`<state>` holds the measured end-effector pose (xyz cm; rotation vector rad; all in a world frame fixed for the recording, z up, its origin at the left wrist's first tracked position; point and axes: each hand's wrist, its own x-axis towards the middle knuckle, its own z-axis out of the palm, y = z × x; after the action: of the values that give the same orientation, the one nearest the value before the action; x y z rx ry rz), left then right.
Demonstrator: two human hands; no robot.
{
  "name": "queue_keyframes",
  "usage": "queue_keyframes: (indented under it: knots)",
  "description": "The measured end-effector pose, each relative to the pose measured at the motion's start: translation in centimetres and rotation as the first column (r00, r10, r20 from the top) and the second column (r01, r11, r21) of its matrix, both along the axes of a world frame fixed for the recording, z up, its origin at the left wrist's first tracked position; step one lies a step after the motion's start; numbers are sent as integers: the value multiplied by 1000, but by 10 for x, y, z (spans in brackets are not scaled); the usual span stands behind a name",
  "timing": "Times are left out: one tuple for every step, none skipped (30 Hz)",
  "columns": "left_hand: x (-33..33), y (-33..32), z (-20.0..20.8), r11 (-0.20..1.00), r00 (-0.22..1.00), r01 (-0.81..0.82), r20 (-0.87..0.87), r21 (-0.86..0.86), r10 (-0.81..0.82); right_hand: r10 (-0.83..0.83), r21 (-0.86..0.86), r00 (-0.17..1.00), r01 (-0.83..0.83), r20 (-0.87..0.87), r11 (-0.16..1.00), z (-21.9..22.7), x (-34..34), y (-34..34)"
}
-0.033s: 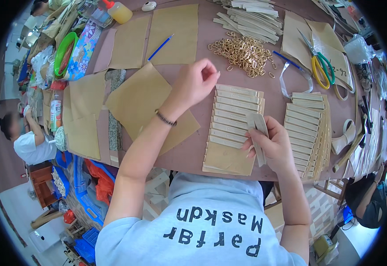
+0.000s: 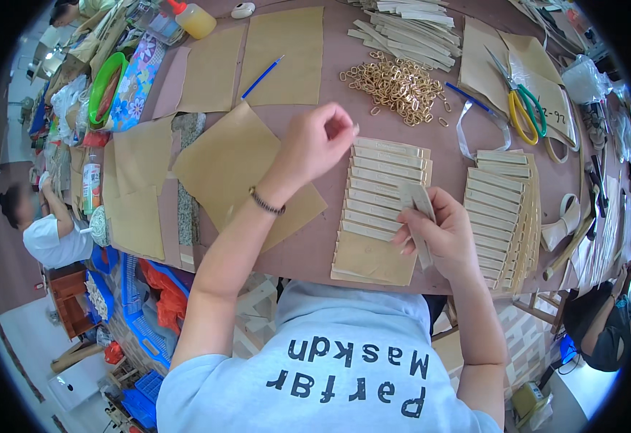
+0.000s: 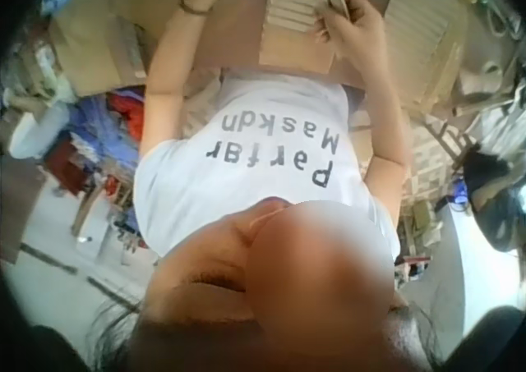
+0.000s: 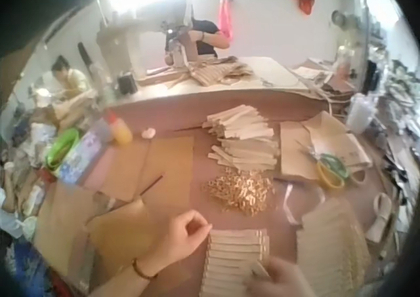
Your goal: The person assembles small rectangular wooden pieces with gold-colored metal rings on a workbench. They pick up a wooden piece, attach a ring, and place it into a growing stack. The person also uses a blue pen to mark the assembled pieces and organizes them into neat rows.
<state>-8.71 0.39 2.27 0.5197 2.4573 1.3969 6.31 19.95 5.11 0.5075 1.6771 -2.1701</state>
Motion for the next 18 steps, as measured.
queue_keyframes:
  knots:
    - [12,-2,2,996,996,17,86,87,-25,-10,11,1000,10,-15,1000,0,-1,-4]
    - [25,-7,3,985,984,19,169,171,-48,-12,19,999,12,-31,1000,1,-3,-10]
    - [37,-11,6,967,966,9,248,255,-75,-10,27,999,12,-48,1000,2,-5,-14]
    - [48,-13,9,948,957,-9,279,319,-85,-6,45,998,9,-59,999,1,-6,-18]
    - [59,-15,11,923,946,-31,309,383,-96,0,64,998,5,-70,998,0,-6,-21]
    - [68,-15,14,894,935,-55,337,445,-110,6,84,997,1,-81,996,-1,-6,-24]
    - [75,-14,18,865,924,-109,371,489,-93,8,127,996,4,-91,992,-1,-6,-27]
    - [80,-15,20,861,920,-138,384,489,-71,9,171,995,9,-101,985,1,-6,-29]
    - [84,-16,22,856,916,-166,397,490,-49,10,215,994,15,-112,976,2,-5,-31]
    - [87,-17,22,851,911,-193,410,489,-29,3,241,992,29,-130,970,2,-5,-32]
    - [90,-18,22,853,924,-192,381,485,-9,-5,269,989,45,-148,962,1,-3,-34]
    - [92,-18,22,856,936,-190,352,481,10,-13,296,986,62,-166,953,0,-2,-34]
    - [94,-19,22,859,946,-188,322,477,29,-16,312,984,71,-175,947,-2,-1,-35]
    - [96,-19,23,869,956,-178,289,461,43,-19,327,983,80,-184,942,-3,-1,-35]
    - [98,-19,24,879,965,-169,255,445,56,-23,342,981,89,-193,936,-4,0,-35]
    - [99,-19,25,889,973,-160,221,429,69,-15,370,979,92,-204,925,-3,0,-35]
    - [100,-19,23,885,986,-127,157,448,62,-6,396,976,93,-216,914,-2,-1,-36]
    - [99,-19,20,881,994,-92,91,465,56,4,422,974,95,-227,902,-1,-1,-37]
